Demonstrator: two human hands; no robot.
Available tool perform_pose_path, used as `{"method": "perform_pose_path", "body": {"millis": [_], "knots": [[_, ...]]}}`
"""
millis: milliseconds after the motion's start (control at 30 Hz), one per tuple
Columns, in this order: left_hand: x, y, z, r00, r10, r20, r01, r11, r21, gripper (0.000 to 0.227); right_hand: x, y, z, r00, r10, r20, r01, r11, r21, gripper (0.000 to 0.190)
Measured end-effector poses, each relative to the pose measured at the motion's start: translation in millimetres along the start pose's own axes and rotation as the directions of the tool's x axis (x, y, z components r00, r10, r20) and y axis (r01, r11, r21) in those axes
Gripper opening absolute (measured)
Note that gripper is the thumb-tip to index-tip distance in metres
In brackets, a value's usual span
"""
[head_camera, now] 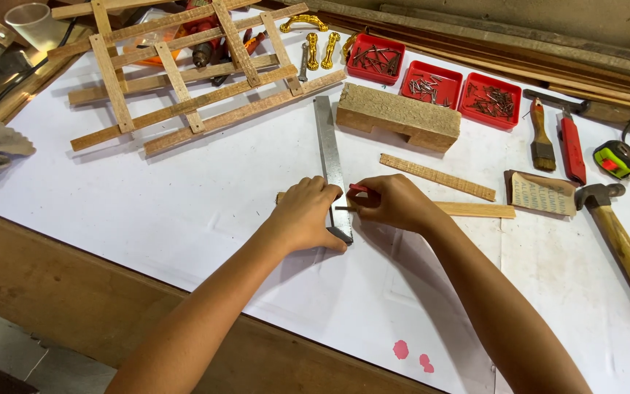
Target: The recorder is building a wooden frame by sorting pieces, sanding them, and measuring with a try square.
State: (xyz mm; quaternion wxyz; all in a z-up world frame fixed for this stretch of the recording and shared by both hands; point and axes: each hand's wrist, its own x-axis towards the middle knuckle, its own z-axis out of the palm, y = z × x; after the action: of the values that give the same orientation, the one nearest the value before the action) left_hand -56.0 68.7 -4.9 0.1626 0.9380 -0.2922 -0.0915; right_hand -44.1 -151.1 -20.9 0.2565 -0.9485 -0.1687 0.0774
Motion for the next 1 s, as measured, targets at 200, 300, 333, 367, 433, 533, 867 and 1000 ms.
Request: {"method": "perform_pose_path", "body": {"millis": [200,300,333,367,433,533,867,1000], "knots": [[2,-10,2,0.998,0.038,-0.055,-0.044,0.993,-0.111,0.059,-1,0,-2,1.0,-0.01,0.016,0.009,0.999,0.05,0.035],[1,-12,-9,0.999,0.024,-0.028,-0.029,0.986,-0.165,0.048,1,3,-2,0.999,0.0,0.053,-0.003,0.998,0.064,0.036],[2,-14,-10,0.999,0.025,-0.03,-0.029,0.986,-0.165,0.048,3,5,-2,0.999,0.0,0.053,-0.003,0.998,0.063,0.036],[2,-17,-11,0.998,0.051,-0.024,-0.055,0.982,-0.183,0.043,5,6,-2,0.998,-0.001,0.063,-0.002,0.999,0.049,0.036],[3,-23,-11,0.997,0.077,-0.025,-0.08,0.977,-0.198,0.039,9,5,-2,0.998,-0.006,0.07,0.004,0.999,0.032,0.036],[4,-33,-12,0.994,0.106,-0.017,-0.107,0.974,-0.201,0.034,17,-1,-2,0.996,0.01,0.09,-0.011,1.0,0.008,0.036],[0,-50,-11,0.995,0.043,-0.094,-0.064,0.97,-0.233,0.031,42,-2,5,0.998,-0.033,0.06,0.033,0.999,0.008,0.036],[-1,-49,-7,0.992,-0.011,-0.126,-0.025,0.961,-0.275,0.032,42,-4,4,0.997,-0.039,0.059,0.039,0.999,0.004,0.034]]}}
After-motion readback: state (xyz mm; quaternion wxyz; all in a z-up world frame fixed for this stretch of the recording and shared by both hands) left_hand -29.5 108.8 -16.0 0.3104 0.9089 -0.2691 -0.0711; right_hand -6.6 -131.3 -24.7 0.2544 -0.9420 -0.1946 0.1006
